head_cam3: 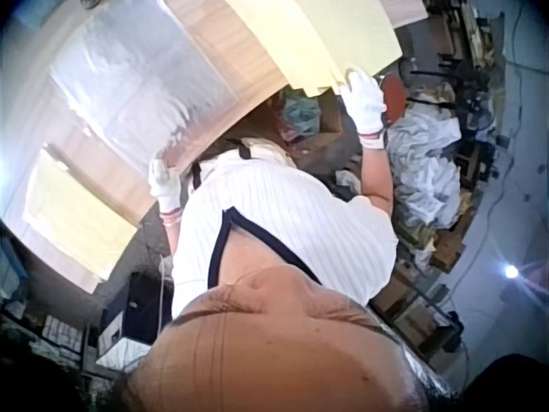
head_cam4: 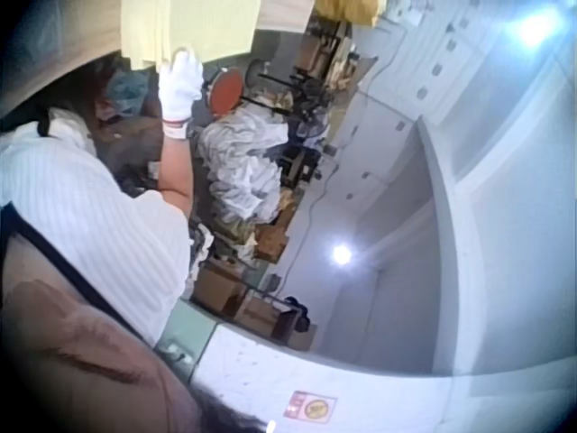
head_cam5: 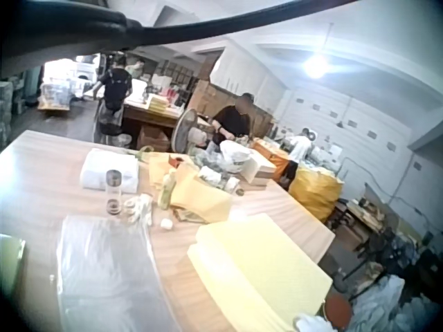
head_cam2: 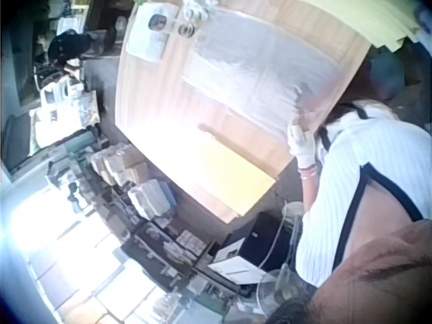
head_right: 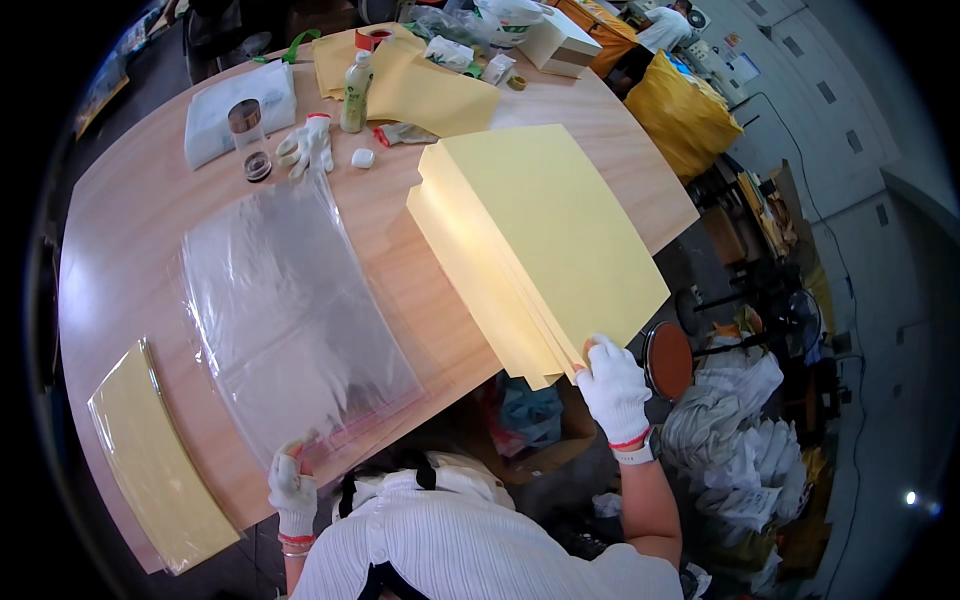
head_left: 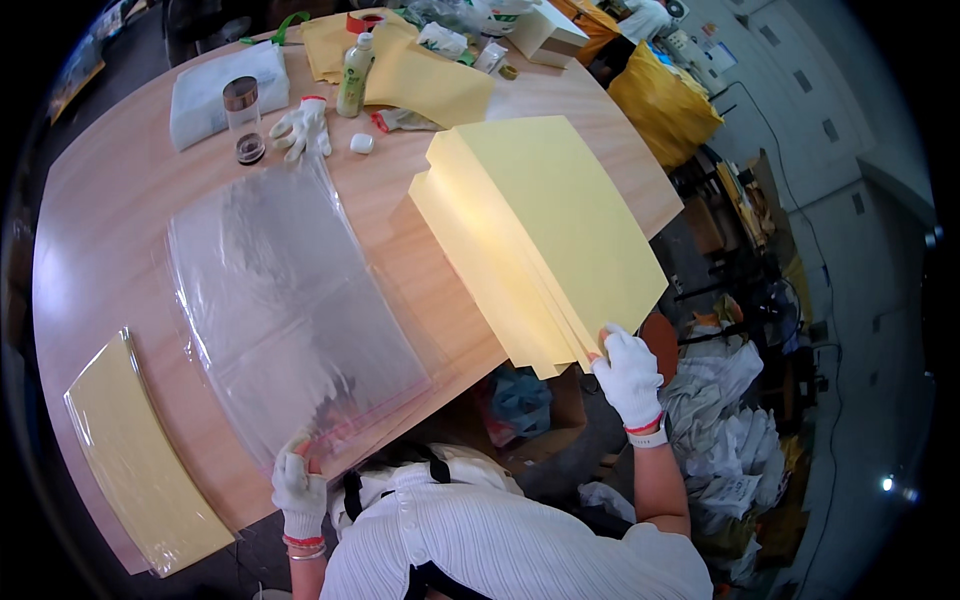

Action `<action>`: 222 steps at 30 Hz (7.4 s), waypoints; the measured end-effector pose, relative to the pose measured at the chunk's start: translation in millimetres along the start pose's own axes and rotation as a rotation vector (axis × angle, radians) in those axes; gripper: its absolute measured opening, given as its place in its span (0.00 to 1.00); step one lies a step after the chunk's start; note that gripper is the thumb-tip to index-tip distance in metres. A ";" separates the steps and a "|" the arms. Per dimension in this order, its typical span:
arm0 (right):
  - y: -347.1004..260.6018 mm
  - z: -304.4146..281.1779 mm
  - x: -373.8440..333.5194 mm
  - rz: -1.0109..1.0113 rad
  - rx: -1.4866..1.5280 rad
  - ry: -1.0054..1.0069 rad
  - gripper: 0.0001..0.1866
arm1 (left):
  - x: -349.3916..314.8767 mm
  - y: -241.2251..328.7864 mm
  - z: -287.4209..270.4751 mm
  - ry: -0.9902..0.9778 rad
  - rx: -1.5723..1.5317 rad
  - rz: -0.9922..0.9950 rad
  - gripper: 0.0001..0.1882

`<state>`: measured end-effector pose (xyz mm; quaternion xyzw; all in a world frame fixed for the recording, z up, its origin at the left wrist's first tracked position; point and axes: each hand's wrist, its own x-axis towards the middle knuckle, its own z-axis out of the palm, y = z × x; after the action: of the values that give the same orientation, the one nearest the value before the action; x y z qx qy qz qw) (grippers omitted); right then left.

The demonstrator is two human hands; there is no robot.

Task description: The person places yellow sheets into clear plastic bags on a wooden table. They repeatedly pick up sheets, insert them into bags, and smooth the contents. The person also stacks the packaged sheets on the table.

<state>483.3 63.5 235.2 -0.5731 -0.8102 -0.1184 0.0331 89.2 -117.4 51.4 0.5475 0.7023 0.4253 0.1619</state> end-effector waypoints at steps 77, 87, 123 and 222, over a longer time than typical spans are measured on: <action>33.2 -47.6 65.4 -0.350 0.072 -0.430 0.18 | 75.1 225.6 196.3 -1.748 -1.369 -0.380 0.20; 1.3 -14.6 35.1 -0.009 0.038 -0.267 0.27 | 36.3 126.5 175.8 -1.192 -0.988 -0.453 0.13; -22.6 -1.6 80.1 0.001 0.011 -0.293 0.22 | 49.5 94.9 157.8 -1.076 -1.029 -0.647 0.11; 58.6 3.5 2.0 -0.344 0.206 -0.171 0.25 | 57.7 24.5 54.2 0.182 -0.593 -0.285 0.13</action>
<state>537.8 84.6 241.2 -0.4281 -0.9037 0.0104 0.0019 122.1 -41.3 52.4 0.3325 0.6292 0.6311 0.3085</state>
